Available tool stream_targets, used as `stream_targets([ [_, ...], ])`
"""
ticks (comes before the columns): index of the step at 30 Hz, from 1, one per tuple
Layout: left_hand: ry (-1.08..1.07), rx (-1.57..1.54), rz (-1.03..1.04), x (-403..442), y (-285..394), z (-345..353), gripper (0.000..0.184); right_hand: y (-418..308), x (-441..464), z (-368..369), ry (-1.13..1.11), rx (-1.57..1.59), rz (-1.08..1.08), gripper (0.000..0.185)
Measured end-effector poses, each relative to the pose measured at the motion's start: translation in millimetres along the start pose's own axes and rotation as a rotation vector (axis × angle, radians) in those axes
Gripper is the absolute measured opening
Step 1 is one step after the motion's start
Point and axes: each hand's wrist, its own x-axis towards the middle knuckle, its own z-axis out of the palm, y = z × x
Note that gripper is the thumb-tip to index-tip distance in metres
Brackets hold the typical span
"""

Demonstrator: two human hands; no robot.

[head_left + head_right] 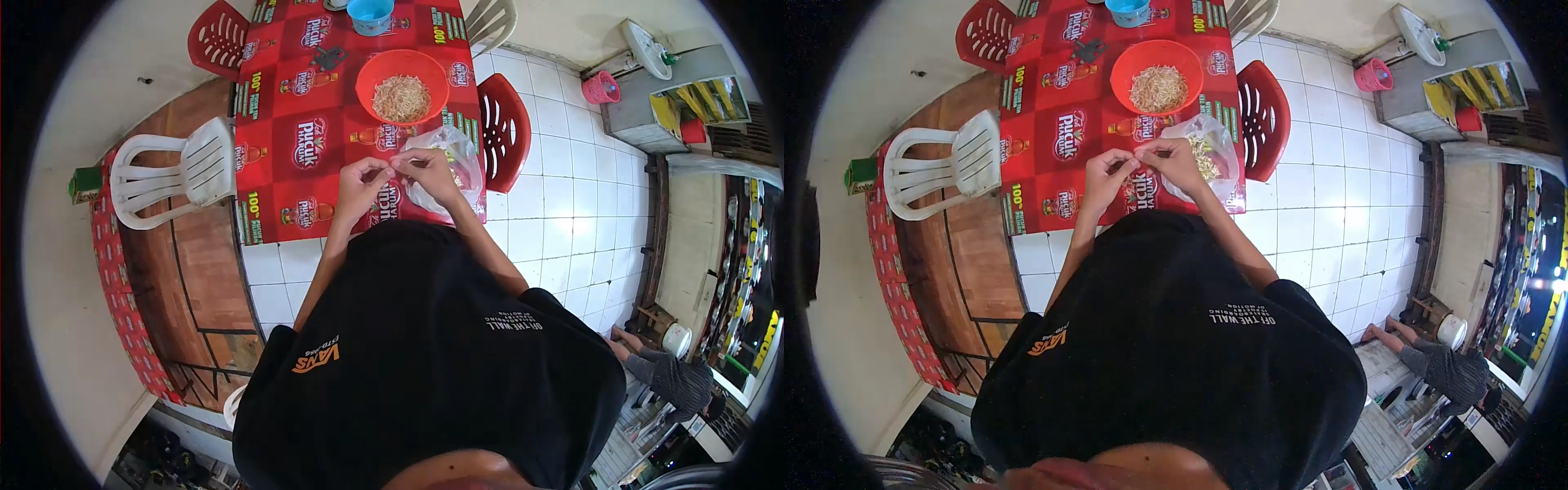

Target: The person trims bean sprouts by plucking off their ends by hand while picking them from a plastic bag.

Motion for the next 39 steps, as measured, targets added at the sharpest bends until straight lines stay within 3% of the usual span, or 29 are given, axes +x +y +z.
stream_targets([
  [6,-0.004,0.123,0.087,5,1,1,0.008,-11,5,-12,-0.113,-0.15,0.067,0.013],
  [12,0.026,0.193,0.23,4,8,1,0.007,-17,2,-13,-0.206,0.118,0.276,0.013],
  [15,0.025,0.098,0.088,0,1,-6,0.007,-8,2,-7,-0.076,0.172,0.273,0.013],
  [18,0.058,0.08,0.042,-6,4,-16,0.008,16,10,-13,-0.08,-0.152,0.211,0.016],
  [22,0.098,0.102,0.034,-17,-5,-30,0.009,42,19,-8,-0.154,-0.654,-0.033,0.022],
  [26,0.1,0.124,0.025,-26,-6,-40,0.009,39,19,14,-0.2,-0.619,-0.233,0.022],
  [29,0.09,0.209,0.017,-30,-2,-44,0.008,19,18,22,-0.287,-0.388,0.005,0.019],
  [32,0.082,0.311,0.018,-32,10,-44,0.009,13,18,26,-0.312,-0.198,0.069,0.015],
  [35,0.056,0.347,0.043,-32,16,-42,0.009,11,19,25,-0.337,-0.219,0.036,0.011],
  [39,0.026,0.366,0.08,-30,23,-40,0.009,8,18,23,-0.387,-0.163,0.166,0.009],
])
